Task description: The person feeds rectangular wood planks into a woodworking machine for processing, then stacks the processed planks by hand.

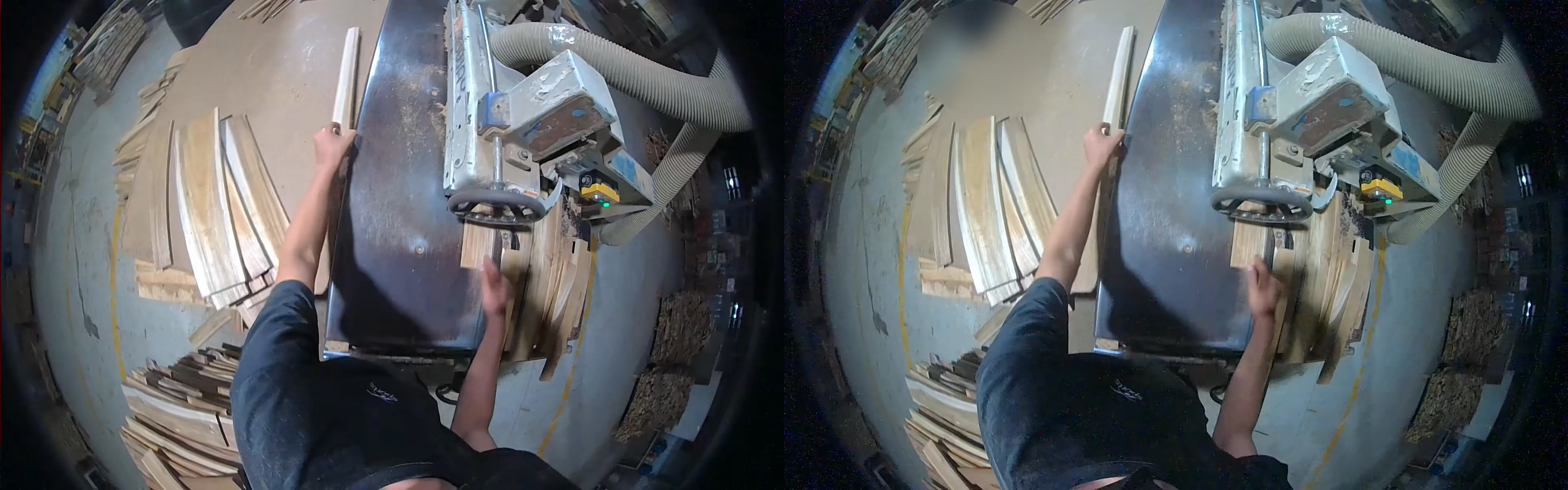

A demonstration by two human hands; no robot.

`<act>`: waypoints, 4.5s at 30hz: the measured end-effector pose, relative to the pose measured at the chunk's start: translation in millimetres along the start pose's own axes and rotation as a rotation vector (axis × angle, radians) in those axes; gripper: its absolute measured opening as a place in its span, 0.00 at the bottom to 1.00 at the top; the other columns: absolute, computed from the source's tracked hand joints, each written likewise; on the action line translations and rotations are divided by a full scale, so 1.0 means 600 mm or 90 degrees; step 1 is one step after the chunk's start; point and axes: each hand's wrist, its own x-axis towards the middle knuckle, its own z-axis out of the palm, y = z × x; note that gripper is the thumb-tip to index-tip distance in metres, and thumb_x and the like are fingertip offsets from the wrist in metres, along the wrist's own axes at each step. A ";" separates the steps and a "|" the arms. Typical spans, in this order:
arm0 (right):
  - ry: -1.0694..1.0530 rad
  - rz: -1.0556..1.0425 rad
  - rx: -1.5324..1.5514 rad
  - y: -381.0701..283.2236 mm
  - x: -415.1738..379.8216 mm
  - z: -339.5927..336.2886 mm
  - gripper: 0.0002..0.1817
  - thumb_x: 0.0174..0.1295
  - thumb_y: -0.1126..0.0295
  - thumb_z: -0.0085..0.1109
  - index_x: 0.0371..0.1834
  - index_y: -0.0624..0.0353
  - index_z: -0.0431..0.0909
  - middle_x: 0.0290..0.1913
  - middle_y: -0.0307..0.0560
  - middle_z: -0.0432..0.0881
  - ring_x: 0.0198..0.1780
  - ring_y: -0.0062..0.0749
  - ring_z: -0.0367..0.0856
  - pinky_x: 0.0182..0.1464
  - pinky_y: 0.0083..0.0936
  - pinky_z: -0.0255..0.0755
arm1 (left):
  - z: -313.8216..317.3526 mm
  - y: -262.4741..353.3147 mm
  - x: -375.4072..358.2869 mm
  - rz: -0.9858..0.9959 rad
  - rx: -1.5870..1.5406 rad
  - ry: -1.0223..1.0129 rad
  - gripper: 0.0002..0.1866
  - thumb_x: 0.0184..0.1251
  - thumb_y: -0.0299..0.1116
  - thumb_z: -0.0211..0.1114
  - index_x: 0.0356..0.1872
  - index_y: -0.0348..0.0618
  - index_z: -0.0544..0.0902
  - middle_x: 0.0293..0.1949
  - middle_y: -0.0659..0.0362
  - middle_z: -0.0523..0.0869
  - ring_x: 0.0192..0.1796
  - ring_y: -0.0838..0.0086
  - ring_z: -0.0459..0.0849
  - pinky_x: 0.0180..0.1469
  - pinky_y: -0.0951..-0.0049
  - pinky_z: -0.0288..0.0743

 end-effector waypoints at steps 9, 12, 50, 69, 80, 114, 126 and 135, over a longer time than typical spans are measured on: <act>0.175 0.127 -0.399 0.052 -0.249 -0.079 0.34 0.71 0.57 0.56 0.72 0.69 0.63 0.73 0.66 0.64 0.75 0.59 0.59 0.75 0.48 0.54 | -0.128 0.011 -0.439 -0.069 -0.203 -0.251 0.45 0.46 0.19 0.77 0.68 0.29 0.62 0.46 0.43 0.85 0.43 0.61 0.88 0.43 0.67 0.83; 0.224 0.008 -0.388 0.107 -0.321 -0.073 0.31 0.72 0.61 0.55 0.72 0.70 0.63 0.71 0.65 0.66 0.74 0.60 0.61 0.74 0.48 0.56 | -0.182 0.067 -0.592 -0.081 -0.206 -0.246 0.39 0.53 0.20 0.72 0.67 0.30 0.62 0.48 0.43 0.84 0.49 0.61 0.86 0.49 0.64 0.82; -0.059 0.014 0.373 -0.017 -0.252 0.188 0.16 0.68 0.76 0.57 0.59 0.63 0.79 0.53 0.54 0.86 0.55 0.31 0.84 0.58 0.27 0.74 | -0.250 0.107 -0.819 -0.240 -0.463 -0.668 0.51 0.61 0.22 0.73 0.80 0.44 0.47 0.54 0.52 0.83 0.52 0.74 0.83 0.54 0.72 0.80; 0.122 -0.020 0.251 0.064 -0.305 0.095 0.18 0.58 0.80 0.63 0.53 0.63 0.81 0.43 0.44 0.87 0.44 0.26 0.83 0.47 0.25 0.78 | -0.161 0.103 -0.806 0.359 0.197 -0.223 0.34 0.70 0.49 0.60 0.73 0.43 0.67 0.73 0.33 0.61 0.76 0.40 0.57 0.73 0.41 0.49; 0.305 0.091 0.047 0.060 -0.305 -0.138 0.22 0.66 0.75 0.56 0.64 0.50 0.76 0.50 0.58 0.84 0.45 0.52 0.85 0.50 0.43 0.77 | 0.038 0.244 -0.913 0.494 0.219 -0.285 0.30 0.81 0.48 0.42 0.72 0.33 0.65 0.75 0.33 0.58 0.76 0.43 0.60 0.73 0.43 0.55; 0.207 0.048 -0.320 0.158 -0.282 -0.079 0.18 0.72 0.64 0.54 0.60 0.60 0.80 0.57 0.65 0.78 0.59 0.58 0.77 0.59 0.46 0.73 | -0.189 -0.010 -0.217 0.351 0.158 0.137 0.12 0.58 0.39 0.67 0.40 0.45 0.84 0.45 0.47 0.84 0.53 0.47 0.81 0.56 0.44 0.72; 0.256 -0.042 -0.317 0.148 -0.296 -0.072 0.15 0.71 0.67 0.55 0.57 0.56 0.83 0.53 0.63 0.83 0.55 0.58 0.80 0.57 0.44 0.74 | -0.465 -0.145 -0.321 -0.365 0.330 0.105 0.57 0.42 0.77 0.66 0.75 0.60 0.67 0.71 0.23 0.54 0.76 0.31 0.49 0.71 0.30 0.44; 0.294 -0.043 -0.363 0.104 -0.303 -0.069 0.18 0.67 0.66 0.57 0.59 0.39 0.81 0.68 0.50 0.75 0.64 0.49 0.77 0.57 0.40 0.78 | -0.355 0.007 -0.661 -0.078 0.457 0.108 0.49 0.43 0.71 0.72 0.68 0.57 0.76 0.70 0.23 0.55 0.70 0.28 0.59 0.67 0.33 0.57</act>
